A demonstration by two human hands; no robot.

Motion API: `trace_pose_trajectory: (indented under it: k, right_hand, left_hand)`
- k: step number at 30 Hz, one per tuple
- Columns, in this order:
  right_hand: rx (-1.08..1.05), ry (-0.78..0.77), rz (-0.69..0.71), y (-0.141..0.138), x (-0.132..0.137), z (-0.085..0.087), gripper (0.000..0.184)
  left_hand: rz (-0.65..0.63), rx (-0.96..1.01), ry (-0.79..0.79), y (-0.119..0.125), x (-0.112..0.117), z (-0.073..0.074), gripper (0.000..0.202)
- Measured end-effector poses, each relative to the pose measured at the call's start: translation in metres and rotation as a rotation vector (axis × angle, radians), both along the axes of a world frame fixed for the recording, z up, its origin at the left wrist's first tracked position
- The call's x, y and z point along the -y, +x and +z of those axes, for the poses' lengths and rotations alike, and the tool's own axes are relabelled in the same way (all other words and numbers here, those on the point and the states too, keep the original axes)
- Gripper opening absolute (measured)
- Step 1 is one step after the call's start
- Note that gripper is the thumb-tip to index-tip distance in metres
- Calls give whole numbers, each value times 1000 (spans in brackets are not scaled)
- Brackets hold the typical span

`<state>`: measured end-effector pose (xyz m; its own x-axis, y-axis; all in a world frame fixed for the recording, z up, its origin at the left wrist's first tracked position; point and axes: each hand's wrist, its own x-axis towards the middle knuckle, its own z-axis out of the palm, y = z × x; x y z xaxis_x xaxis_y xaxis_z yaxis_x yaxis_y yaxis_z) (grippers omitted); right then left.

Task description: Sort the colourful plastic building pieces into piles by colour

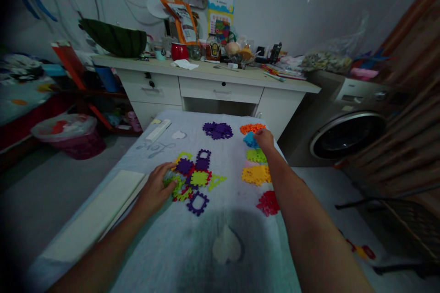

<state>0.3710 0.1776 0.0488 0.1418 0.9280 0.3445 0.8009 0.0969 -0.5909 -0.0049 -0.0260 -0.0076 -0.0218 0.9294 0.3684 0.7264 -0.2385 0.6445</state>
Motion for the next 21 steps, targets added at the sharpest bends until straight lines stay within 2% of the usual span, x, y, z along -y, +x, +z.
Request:
trace_pose_trajectory:
  k: [3, 5, 9, 12, 14, 16, 19, 21]
  right_hand:
    - [70, -135, -149, -13, 1, 1, 6]
    - [115, -185, -200, -20, 4, 3, 3]
    - [302, -225, -281, -27, 18, 12, 19]
    - [344, -180, -264, -36, 34, 20, 27]
    - [314, -124, -184, -48, 49, 22, 27]
    - [283, -69, -25, -64, 68, 20, 24]
    - [245, -52, 293, -97, 97, 8, 20]
    - [246, -88, 419, -120, 114, -4, 18]
  left_hand:
    - [-2, 2, 4, -1, -1, -2, 42]
    - [-1, 5, 5, -1, -1, -4, 41]
    - [3, 7, 8, -1, -1, -4, 40]
    - [2, 0, 2, 0, -1, -3, 40]
    - [1, -6, -6, 0, 0, -2, 39]
    - [-1, -12, -10, 0, 0, -1, 39]
    - [5, -21, -9, 0, 0, -2, 40]
    - [6, -29, -10, 0, -1, -4, 40]
